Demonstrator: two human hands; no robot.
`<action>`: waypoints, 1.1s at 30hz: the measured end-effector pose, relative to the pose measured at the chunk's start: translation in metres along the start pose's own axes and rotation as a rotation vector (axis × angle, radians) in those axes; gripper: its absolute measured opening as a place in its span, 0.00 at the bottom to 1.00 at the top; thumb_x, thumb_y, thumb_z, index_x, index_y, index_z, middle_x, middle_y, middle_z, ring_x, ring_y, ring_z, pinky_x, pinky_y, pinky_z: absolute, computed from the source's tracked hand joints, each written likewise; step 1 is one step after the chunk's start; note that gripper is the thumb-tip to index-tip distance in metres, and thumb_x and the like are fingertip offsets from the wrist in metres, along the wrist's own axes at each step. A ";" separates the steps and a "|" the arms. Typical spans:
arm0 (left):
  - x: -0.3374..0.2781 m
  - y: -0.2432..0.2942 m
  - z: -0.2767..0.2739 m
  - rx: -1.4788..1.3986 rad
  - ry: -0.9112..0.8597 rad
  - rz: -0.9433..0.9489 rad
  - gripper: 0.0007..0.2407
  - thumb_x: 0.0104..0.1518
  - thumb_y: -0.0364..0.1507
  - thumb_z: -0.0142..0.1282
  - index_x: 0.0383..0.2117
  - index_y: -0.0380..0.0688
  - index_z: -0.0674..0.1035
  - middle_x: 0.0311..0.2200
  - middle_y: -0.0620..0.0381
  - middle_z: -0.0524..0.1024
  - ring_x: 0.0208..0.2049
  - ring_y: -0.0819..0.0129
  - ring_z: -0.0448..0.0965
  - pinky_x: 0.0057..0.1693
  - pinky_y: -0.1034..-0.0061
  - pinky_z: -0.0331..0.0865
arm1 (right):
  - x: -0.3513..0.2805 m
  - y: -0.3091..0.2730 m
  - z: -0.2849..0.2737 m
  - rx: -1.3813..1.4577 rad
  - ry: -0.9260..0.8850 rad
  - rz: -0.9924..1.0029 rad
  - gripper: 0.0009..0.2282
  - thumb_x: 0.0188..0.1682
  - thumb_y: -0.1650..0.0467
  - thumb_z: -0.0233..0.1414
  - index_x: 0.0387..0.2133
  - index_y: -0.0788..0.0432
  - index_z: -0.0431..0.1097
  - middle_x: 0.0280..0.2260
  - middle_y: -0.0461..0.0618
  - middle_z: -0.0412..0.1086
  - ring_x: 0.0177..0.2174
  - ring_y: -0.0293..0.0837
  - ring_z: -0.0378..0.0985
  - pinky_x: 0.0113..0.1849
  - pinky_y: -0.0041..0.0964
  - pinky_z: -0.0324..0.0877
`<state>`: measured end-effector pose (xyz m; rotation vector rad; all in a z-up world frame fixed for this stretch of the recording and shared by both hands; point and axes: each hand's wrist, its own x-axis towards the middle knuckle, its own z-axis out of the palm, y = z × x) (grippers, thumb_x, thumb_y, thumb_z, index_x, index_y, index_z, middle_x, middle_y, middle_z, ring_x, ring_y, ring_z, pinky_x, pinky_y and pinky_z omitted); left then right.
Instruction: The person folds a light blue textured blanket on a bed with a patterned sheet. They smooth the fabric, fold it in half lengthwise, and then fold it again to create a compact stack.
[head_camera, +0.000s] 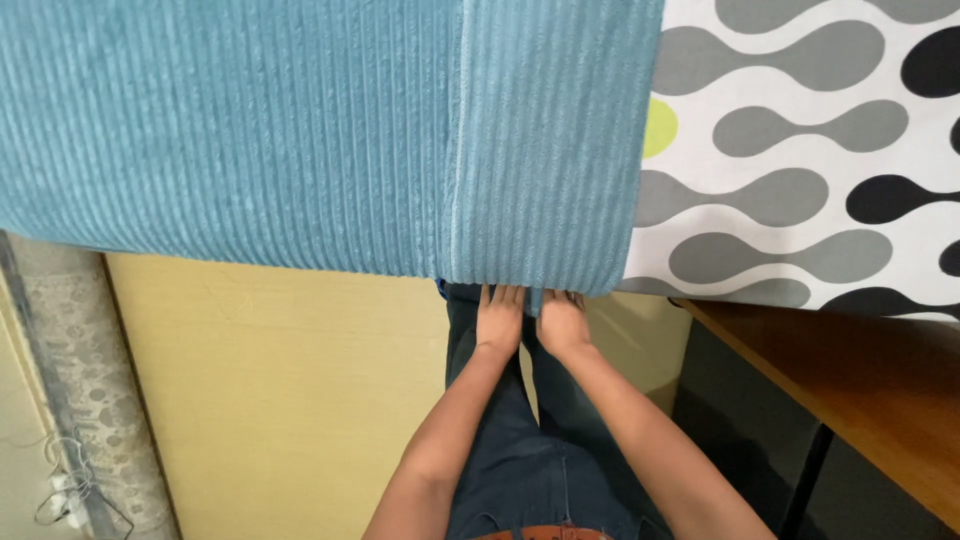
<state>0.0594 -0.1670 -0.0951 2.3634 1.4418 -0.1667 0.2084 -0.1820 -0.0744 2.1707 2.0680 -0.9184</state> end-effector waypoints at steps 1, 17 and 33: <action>0.004 0.002 -0.001 -0.003 0.000 0.004 0.21 0.57 0.30 0.48 0.59 0.42 0.73 0.59 0.54 0.71 0.65 0.58 0.65 0.70 0.49 0.52 | 0.003 -0.001 0.000 -0.003 0.001 0.004 0.28 0.39 0.73 0.54 0.57 0.72 0.62 0.56 0.70 0.64 0.55 0.66 0.66 0.58 0.57 0.59; 0.031 0.010 0.006 0.008 -0.121 -0.138 0.14 0.56 0.33 0.50 0.46 0.48 0.81 0.46 0.53 0.81 0.53 0.53 0.76 0.62 0.47 0.61 | -0.054 -0.027 -0.028 0.126 -0.032 0.067 0.26 0.41 0.78 0.50 0.57 0.63 0.65 0.62 0.58 0.59 0.62 0.59 0.59 0.60 0.52 0.58; 0.037 0.019 -0.040 -0.081 -0.154 -0.183 0.19 0.55 0.34 0.49 0.53 0.44 0.77 0.55 0.49 0.75 0.60 0.53 0.70 0.66 0.40 0.50 | -0.002 0.005 0.033 -0.228 -0.003 -0.040 0.27 0.49 0.71 0.42 0.66 0.62 0.53 0.65 0.61 0.55 0.64 0.57 0.57 0.65 0.53 0.47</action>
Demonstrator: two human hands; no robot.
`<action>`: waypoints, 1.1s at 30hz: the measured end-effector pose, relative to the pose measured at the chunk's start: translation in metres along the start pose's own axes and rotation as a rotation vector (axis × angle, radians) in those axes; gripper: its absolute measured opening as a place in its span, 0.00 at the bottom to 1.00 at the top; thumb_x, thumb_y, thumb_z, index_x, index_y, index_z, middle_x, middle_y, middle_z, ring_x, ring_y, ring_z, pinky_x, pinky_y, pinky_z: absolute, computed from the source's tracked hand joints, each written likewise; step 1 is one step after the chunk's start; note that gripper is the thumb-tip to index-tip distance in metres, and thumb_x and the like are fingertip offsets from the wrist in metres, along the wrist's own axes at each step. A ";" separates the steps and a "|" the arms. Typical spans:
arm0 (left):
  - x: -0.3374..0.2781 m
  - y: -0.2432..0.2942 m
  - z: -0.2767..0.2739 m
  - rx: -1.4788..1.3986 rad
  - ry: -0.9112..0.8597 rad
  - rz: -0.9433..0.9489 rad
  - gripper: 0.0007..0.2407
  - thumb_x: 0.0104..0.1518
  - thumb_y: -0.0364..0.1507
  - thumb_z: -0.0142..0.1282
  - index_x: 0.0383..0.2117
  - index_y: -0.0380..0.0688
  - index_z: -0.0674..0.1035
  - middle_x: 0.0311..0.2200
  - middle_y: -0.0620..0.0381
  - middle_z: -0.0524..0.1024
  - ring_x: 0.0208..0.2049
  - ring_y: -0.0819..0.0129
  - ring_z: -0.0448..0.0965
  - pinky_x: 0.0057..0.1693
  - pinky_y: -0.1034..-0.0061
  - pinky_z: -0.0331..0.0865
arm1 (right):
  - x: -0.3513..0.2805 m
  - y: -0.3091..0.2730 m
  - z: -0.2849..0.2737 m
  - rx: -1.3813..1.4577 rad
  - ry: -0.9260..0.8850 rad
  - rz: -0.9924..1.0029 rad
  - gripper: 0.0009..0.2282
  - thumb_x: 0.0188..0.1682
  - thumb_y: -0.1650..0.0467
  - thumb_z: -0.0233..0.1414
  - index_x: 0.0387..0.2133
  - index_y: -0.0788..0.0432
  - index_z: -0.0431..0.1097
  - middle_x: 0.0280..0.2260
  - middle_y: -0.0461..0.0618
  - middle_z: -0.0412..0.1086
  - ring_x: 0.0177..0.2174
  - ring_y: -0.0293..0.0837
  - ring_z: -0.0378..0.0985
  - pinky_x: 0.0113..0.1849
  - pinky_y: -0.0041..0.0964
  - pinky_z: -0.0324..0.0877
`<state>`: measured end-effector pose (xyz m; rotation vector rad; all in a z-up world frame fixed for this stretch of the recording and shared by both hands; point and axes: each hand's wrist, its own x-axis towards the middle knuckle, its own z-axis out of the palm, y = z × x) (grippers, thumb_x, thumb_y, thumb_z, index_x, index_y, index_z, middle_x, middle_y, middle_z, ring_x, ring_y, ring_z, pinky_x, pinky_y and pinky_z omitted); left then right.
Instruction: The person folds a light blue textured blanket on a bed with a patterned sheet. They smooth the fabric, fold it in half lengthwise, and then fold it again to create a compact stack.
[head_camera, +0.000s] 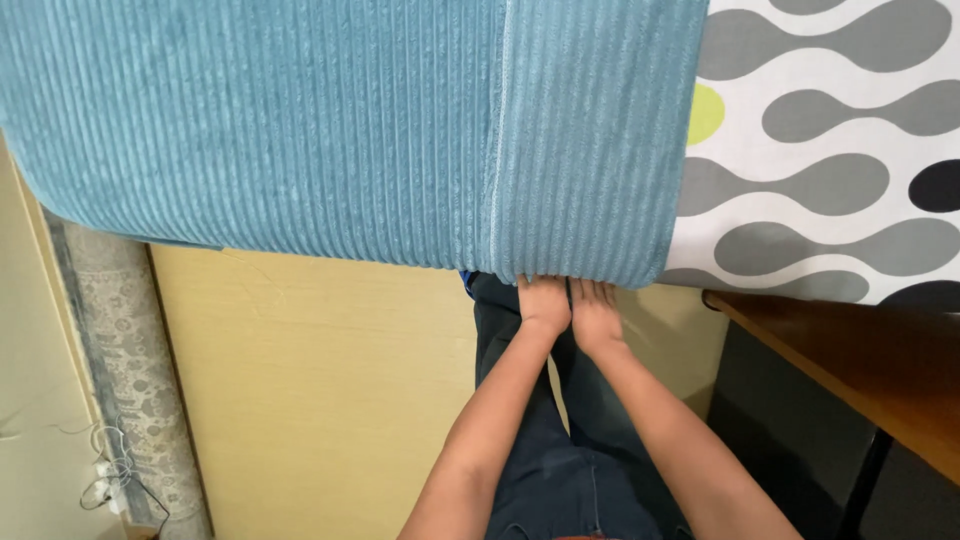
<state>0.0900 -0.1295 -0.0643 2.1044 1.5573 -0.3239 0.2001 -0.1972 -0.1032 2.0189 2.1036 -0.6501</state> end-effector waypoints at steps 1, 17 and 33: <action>-0.008 -0.004 -0.004 -0.002 -0.001 -0.005 0.19 0.55 0.34 0.49 0.53 0.44 0.77 0.55 0.49 0.75 0.60 0.53 0.70 0.66 0.40 0.50 | 0.001 0.002 -0.001 -0.001 -0.003 -0.005 0.27 0.49 0.71 0.42 0.66 0.62 0.53 0.65 0.61 0.55 0.64 0.57 0.57 0.65 0.53 0.47; -0.048 -0.007 0.010 0.157 0.107 0.221 0.33 0.49 0.31 0.56 0.67 0.39 0.63 0.66 0.52 0.63 0.69 0.56 0.58 0.72 0.47 0.43 | -0.002 -0.002 -0.085 0.246 -0.219 0.069 0.26 0.39 0.71 0.56 0.56 0.60 0.64 0.55 0.60 0.68 0.56 0.59 0.67 0.58 0.55 0.59; -0.021 -0.019 0.017 0.088 0.012 0.262 0.21 0.50 0.30 0.58 0.54 0.45 0.75 0.53 0.55 0.76 0.58 0.60 0.71 0.66 0.52 0.58 | -0.001 -0.020 -0.062 0.167 -0.054 0.018 0.24 0.42 0.74 0.53 0.55 0.69 0.64 0.55 0.65 0.65 0.57 0.61 0.66 0.62 0.50 0.56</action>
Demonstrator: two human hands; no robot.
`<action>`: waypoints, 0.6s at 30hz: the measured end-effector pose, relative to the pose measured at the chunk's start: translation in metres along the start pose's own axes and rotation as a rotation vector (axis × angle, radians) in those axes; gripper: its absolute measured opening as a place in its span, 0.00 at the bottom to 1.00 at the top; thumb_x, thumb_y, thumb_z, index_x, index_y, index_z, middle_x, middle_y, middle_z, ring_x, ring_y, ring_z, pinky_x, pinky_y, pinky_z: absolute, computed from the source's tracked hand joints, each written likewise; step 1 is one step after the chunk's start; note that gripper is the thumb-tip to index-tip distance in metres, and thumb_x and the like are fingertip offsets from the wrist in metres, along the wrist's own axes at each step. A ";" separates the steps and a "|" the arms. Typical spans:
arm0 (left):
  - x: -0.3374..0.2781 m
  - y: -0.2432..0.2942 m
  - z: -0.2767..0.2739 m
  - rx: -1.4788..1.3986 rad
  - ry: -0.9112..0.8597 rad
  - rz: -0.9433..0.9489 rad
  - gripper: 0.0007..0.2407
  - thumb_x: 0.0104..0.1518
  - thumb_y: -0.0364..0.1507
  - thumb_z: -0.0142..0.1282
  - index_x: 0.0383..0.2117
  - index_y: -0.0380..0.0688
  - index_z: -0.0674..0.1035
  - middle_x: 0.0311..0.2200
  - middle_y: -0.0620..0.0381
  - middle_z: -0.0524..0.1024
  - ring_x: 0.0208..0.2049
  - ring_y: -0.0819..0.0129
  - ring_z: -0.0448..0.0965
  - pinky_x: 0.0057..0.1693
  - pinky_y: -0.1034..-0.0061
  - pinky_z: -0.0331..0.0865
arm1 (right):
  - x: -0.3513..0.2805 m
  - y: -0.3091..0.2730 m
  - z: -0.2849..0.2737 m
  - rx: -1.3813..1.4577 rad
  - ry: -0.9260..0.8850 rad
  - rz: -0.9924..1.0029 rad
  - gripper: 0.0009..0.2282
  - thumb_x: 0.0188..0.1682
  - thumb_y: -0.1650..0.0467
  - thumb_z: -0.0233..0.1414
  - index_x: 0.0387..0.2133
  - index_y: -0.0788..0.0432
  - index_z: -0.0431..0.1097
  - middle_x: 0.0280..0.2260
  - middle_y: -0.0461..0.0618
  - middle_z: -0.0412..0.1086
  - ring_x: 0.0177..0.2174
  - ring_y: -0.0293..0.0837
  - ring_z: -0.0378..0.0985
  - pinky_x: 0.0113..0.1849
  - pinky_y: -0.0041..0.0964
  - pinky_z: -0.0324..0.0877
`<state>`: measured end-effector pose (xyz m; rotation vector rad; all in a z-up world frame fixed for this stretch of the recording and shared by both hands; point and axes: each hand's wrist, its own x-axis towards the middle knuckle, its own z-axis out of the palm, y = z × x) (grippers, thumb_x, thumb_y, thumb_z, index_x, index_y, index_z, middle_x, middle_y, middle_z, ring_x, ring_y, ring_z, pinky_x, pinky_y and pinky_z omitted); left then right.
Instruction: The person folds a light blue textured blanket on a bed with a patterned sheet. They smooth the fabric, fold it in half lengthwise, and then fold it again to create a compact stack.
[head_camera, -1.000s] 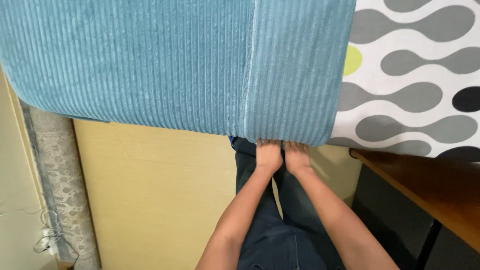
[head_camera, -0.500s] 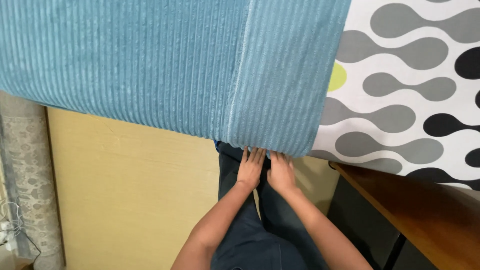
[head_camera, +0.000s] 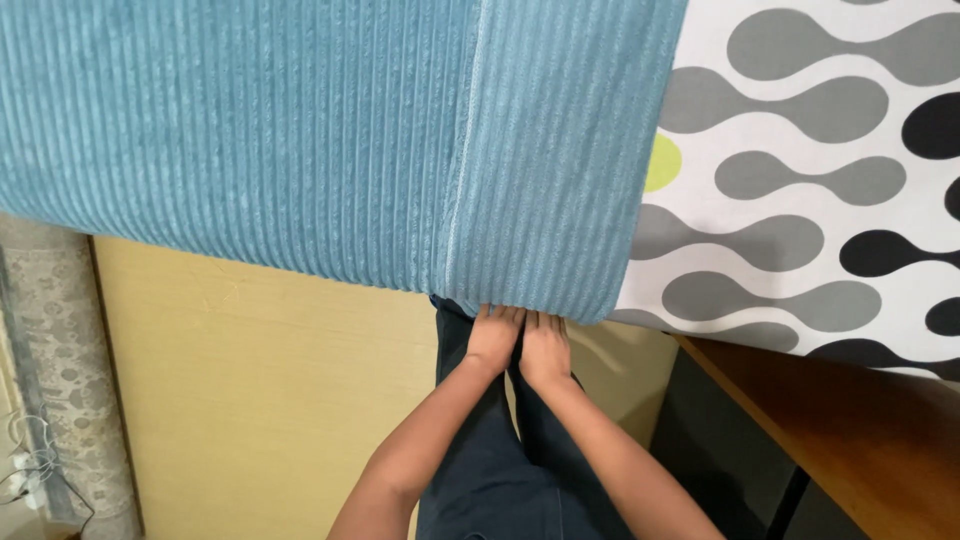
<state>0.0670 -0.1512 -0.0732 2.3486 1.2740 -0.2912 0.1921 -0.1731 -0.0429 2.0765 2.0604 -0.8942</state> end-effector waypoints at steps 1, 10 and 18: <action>0.004 0.000 0.002 -0.001 -0.001 0.001 0.21 0.50 0.30 0.58 0.54 0.45 0.75 0.53 0.55 0.76 0.58 0.60 0.71 0.66 0.52 0.58 | 0.002 0.000 0.001 0.000 -0.001 0.001 0.24 0.42 0.74 0.53 0.55 0.69 0.64 0.55 0.65 0.65 0.57 0.61 0.66 0.62 0.50 0.56; 0.048 0.009 0.020 -0.074 -0.124 -0.210 0.15 0.61 0.34 0.49 0.50 0.46 0.80 0.55 0.49 0.77 0.58 0.54 0.74 0.61 0.55 0.65 | 0.017 0.022 0.039 0.027 -0.078 0.119 0.19 0.43 0.72 0.53 0.49 0.67 0.68 0.51 0.67 0.68 0.54 0.62 0.68 0.61 0.52 0.57; 0.051 0.006 0.058 -0.117 -0.158 -0.288 0.17 0.62 0.34 0.49 0.55 0.43 0.78 0.60 0.48 0.74 0.62 0.53 0.71 0.65 0.55 0.60 | 0.019 0.031 0.052 0.091 -0.028 0.085 0.14 0.45 0.69 0.54 0.43 0.63 0.71 0.47 0.64 0.72 0.53 0.61 0.70 0.59 0.54 0.58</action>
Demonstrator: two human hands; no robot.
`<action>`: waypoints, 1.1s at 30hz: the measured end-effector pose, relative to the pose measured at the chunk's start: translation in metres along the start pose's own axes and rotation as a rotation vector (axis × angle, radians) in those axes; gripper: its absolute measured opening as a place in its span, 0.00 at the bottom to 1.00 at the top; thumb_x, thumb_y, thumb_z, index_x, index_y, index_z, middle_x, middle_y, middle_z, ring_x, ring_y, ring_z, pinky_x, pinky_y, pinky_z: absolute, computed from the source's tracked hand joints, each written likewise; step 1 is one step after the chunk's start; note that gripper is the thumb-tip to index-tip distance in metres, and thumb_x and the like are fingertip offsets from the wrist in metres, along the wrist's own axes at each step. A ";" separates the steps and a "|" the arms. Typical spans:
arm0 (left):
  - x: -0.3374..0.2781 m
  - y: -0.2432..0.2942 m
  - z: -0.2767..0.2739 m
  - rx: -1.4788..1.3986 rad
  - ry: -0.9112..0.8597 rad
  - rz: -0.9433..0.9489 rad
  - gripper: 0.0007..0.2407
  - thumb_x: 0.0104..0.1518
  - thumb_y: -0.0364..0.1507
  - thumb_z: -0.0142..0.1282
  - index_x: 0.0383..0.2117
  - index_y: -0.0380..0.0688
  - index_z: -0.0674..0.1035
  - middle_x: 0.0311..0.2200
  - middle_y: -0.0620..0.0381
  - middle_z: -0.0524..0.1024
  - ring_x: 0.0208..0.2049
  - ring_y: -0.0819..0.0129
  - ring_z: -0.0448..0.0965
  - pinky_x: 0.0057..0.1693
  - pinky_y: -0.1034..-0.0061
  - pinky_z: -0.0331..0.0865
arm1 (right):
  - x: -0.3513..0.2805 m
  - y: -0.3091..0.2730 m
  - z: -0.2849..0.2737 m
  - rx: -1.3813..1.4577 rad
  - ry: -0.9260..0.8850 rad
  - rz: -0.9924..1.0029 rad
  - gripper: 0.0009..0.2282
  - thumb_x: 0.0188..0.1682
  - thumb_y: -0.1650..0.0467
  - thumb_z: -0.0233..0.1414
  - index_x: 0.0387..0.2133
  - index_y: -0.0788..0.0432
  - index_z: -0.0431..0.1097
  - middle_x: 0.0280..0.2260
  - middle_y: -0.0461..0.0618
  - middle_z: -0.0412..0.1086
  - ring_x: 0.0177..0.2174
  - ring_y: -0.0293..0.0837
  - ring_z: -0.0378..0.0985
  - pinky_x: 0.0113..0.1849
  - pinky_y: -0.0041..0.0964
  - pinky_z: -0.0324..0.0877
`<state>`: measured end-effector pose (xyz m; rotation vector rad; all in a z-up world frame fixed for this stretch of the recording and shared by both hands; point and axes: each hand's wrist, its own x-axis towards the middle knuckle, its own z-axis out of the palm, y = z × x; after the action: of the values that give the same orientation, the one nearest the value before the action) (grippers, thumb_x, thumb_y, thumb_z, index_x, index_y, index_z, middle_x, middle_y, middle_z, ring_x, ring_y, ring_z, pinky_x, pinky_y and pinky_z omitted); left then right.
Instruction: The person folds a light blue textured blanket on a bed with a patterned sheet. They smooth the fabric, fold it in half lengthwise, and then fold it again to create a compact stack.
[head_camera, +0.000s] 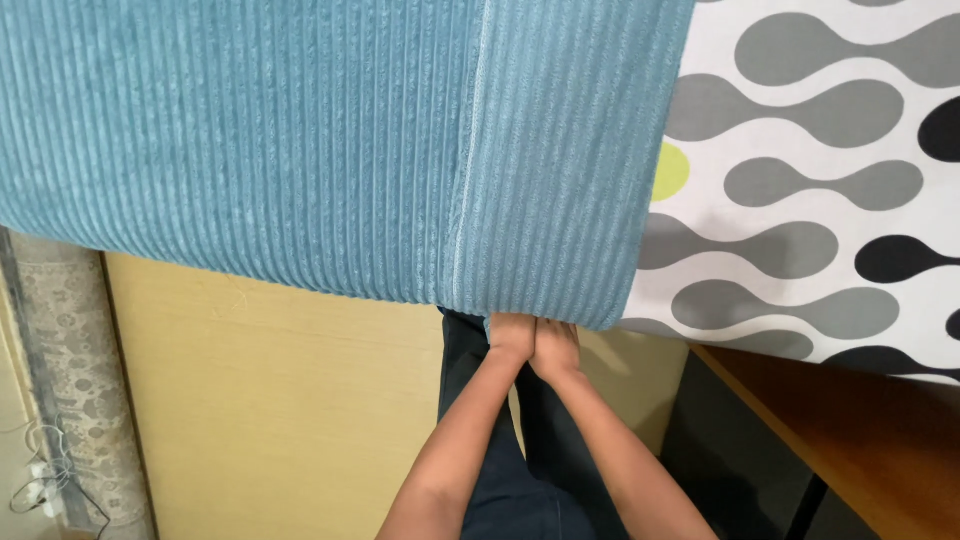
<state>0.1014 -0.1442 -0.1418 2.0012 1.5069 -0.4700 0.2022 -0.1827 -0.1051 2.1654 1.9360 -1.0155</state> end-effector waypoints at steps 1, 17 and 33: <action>-0.003 -0.003 -0.009 0.003 0.006 0.006 0.17 0.62 0.34 0.49 0.55 0.43 0.78 0.60 0.48 0.74 0.62 0.53 0.71 0.65 0.55 0.60 | 0.000 -0.001 -0.006 0.000 0.009 0.002 0.14 0.45 0.69 0.54 0.43 0.63 0.71 0.47 0.64 0.72 0.53 0.61 0.70 0.59 0.54 0.58; -0.018 -0.017 -0.045 -0.116 -0.038 0.160 0.15 0.58 0.35 0.52 0.49 0.45 0.79 0.53 0.45 0.78 0.56 0.50 0.75 0.65 0.54 0.61 | -0.046 -0.016 -0.030 -0.242 0.249 -0.190 0.27 0.48 0.72 0.44 0.63 0.72 0.55 0.65 0.63 0.55 0.65 0.56 0.54 0.64 0.50 0.48; -0.051 -0.021 -0.005 0.154 0.290 0.303 0.20 0.57 0.29 0.46 0.57 0.38 0.73 0.56 0.47 0.71 0.60 0.53 0.68 0.68 0.55 0.57 | -0.003 -0.028 -0.018 -0.374 0.137 -0.128 0.12 0.44 0.71 0.49 0.40 0.61 0.75 0.39 0.58 0.76 0.40 0.54 0.80 0.46 0.47 0.73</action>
<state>0.0660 -0.1753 -0.1122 2.4533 1.3253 -0.1794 0.1846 -0.1711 -0.0794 1.9663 2.1396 -0.4733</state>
